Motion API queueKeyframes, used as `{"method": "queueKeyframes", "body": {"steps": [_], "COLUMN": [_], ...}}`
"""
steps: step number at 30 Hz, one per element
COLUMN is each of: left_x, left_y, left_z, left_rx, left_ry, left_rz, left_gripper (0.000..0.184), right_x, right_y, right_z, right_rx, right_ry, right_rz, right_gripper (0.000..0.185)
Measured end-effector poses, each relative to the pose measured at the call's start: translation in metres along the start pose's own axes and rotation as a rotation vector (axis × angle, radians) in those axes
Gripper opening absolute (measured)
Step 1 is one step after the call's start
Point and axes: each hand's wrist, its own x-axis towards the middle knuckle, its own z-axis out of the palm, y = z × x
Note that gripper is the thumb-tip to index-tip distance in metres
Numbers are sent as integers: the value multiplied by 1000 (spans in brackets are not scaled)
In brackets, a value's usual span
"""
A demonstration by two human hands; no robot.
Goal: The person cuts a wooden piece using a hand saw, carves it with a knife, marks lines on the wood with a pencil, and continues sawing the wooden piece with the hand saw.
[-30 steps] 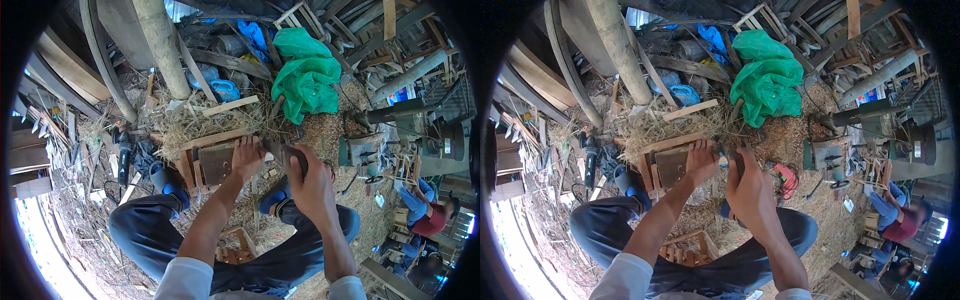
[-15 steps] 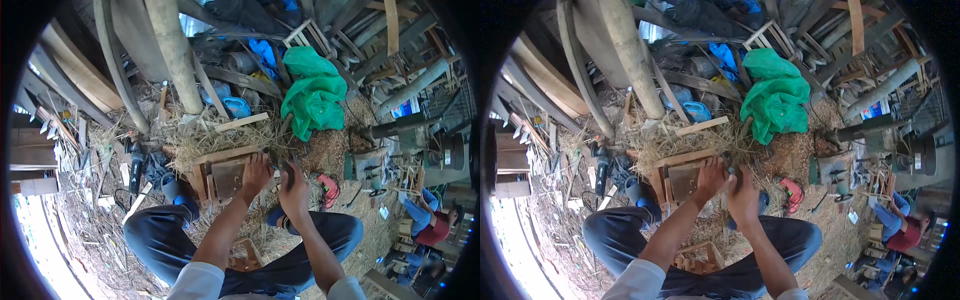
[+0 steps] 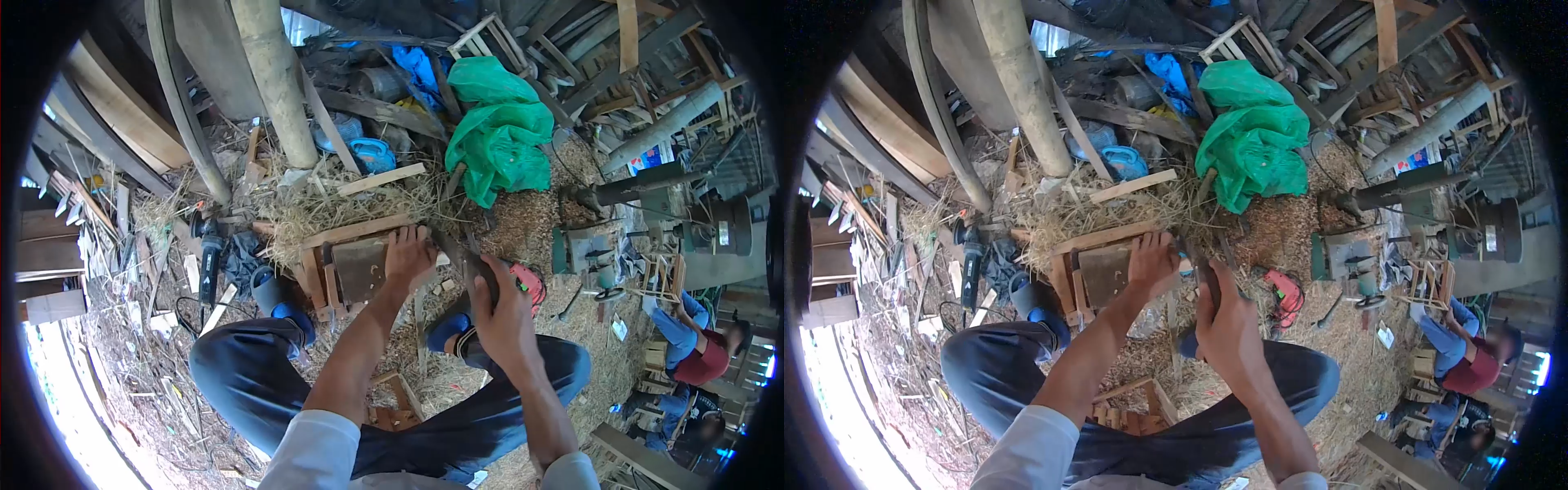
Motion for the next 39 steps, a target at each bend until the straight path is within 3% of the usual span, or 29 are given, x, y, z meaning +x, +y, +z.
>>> {"method": "queueKeyframes", "body": {"steps": [2,5,8,11,17,22,24,27,30,34,37,39], "left_x": [-2,-2,-7,1,1,-4,-3,-2,-13,-7,-4,-5], "left_y": [2,5,6,3,0,1,5,1,5,-3,3,0], "left_z": [-8,-14,-9,4,-1,-3,0,0,4,9,-7,-2], "left_rx": [22,42,20,61,29,4,15,60,26,30,1,8], "left_ry": [-26,-54,-129,28,-45,-22,7,17,12,257,-23,2], "left_rz": [-15,-10,-25,-2,-3,-17,-24,-19,9,56,-2,14], "left_gripper": [38,40,41,36,37,41,41,37,37,35,35,35], "right_x": [5,17,35,45,-44,-14,-5,7,41,54,27,-8], "right_y": [-23,-30,29,64,85,21,-12,-20,48,71,82,82], "right_z": [-23,-32,16,60,99,24,-12,-27,42,88,82,93], "right_rx": [-23,1,-12,-6,101,17,37,-43,-96,-53,51,69], "right_ry": [-14,-36,93,208,319,142,-49,-35,74,65,188,173], "right_rz": [-29,102,29,-55,-96,27,159,44,44,78,-64,-15], "right_gripper": [31,25,26,30,38,38,34,30,32,33,34,35]}}
